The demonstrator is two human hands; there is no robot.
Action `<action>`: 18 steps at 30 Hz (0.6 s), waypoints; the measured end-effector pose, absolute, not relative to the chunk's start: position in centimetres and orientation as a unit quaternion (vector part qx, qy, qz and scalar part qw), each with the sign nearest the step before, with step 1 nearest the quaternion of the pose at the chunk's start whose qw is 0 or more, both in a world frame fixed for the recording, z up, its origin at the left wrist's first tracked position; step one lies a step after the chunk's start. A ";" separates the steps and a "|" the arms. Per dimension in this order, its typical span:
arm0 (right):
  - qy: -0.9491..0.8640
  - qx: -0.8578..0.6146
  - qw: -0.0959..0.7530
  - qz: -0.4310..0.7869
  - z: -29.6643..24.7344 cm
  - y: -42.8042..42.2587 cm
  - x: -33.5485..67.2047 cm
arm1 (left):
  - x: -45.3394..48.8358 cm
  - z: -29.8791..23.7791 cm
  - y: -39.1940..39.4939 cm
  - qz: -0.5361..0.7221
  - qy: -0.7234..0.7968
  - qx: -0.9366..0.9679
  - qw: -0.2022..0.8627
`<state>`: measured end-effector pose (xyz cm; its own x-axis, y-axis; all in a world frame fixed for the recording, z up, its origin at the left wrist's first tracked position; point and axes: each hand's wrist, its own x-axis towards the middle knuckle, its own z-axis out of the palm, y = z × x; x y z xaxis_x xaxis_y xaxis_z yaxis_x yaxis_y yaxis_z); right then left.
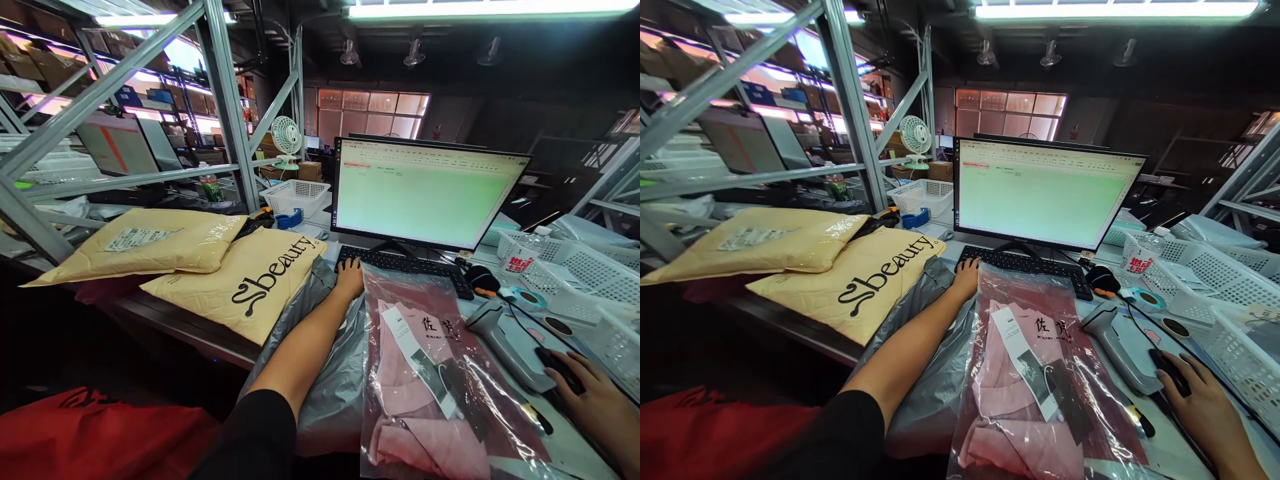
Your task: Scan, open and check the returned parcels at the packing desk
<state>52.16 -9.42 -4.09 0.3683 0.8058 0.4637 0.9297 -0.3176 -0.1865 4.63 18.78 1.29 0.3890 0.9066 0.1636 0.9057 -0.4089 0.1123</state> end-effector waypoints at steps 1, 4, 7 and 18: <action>-0.544 -0.798 0.219 -0.137 -4.2 -9.4 52.3 | 4.6 1.3 18.7 0.100 0.544 0.833 0.002; -0.552 -0.794 0.229 -0.112 -4.4 -9.3 52.9 | 4.6 1.4 18.6 0.103 0.544 0.833 -0.002; -0.538 -0.803 0.237 -0.096 -4.7 -9.2 53.3 | 4.6 1.4 18.5 0.102 0.545 0.832 -0.002; -0.539 -0.790 0.272 -0.107 -4.8 -9.2 53.0 | 4.6 1.2 18.7 0.104 0.546 0.831 -0.006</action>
